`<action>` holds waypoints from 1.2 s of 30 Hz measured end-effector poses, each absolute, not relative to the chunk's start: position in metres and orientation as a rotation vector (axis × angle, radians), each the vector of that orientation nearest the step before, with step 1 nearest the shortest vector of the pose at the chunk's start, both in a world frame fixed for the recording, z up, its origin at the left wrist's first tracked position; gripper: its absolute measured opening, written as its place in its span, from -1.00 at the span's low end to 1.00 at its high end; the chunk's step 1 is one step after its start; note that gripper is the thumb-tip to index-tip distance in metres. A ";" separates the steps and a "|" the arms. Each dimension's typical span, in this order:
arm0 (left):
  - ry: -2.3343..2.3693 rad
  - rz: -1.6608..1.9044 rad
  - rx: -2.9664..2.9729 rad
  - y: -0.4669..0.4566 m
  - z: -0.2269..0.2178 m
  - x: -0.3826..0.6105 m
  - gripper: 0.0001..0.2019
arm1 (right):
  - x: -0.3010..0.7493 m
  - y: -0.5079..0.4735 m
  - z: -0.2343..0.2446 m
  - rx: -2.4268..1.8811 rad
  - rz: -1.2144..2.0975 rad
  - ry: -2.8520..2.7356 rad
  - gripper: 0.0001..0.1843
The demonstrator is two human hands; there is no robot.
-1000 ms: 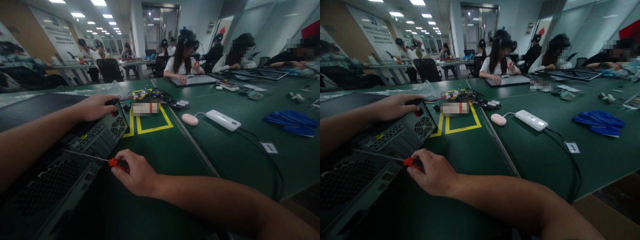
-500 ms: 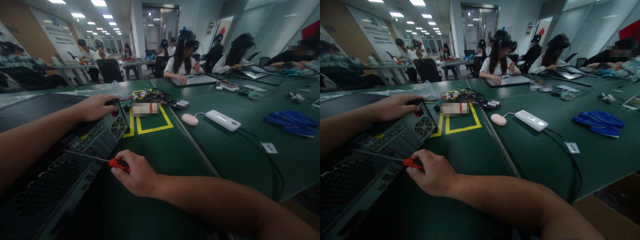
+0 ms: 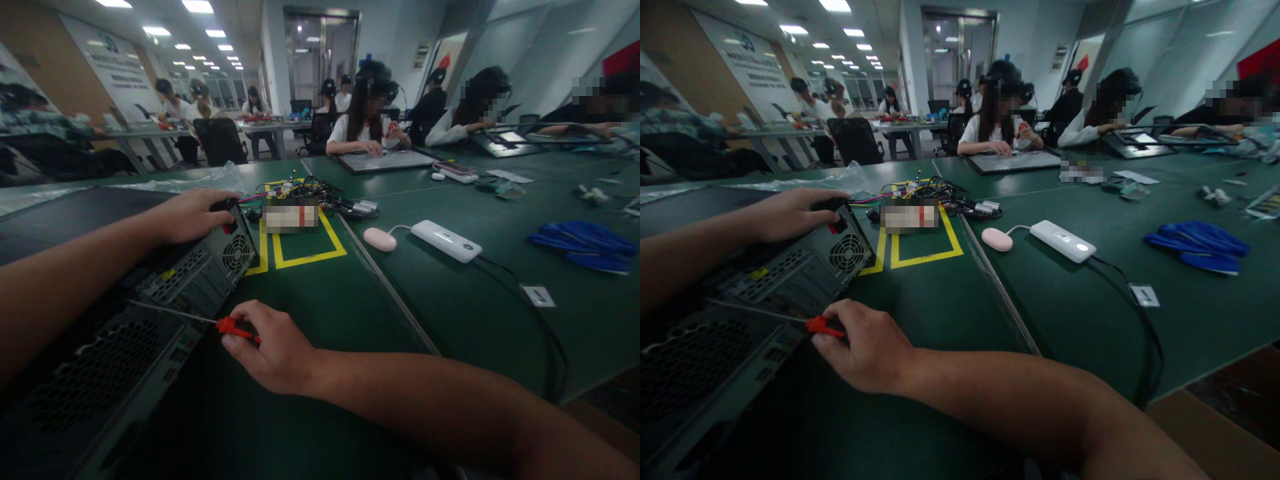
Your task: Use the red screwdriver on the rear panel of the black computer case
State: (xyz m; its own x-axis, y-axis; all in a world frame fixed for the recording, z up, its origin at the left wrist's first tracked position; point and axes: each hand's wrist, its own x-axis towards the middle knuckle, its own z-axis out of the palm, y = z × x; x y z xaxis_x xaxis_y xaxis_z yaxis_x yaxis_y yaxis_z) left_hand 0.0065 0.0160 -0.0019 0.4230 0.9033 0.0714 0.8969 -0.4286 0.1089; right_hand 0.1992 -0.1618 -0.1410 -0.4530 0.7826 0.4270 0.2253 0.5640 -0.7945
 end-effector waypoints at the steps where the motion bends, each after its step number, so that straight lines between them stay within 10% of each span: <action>1: 1.655 0.181 2.598 0.016 -0.002 0.007 -0.15 | 0.199 -0.162 -0.141 -0.815 0.851 -1.971 -0.76; 36: 1.666 0.166 2.615 0.013 -0.001 0.008 -0.21 | 0.199 -0.162 -0.143 -0.799 0.833 -1.969 -0.74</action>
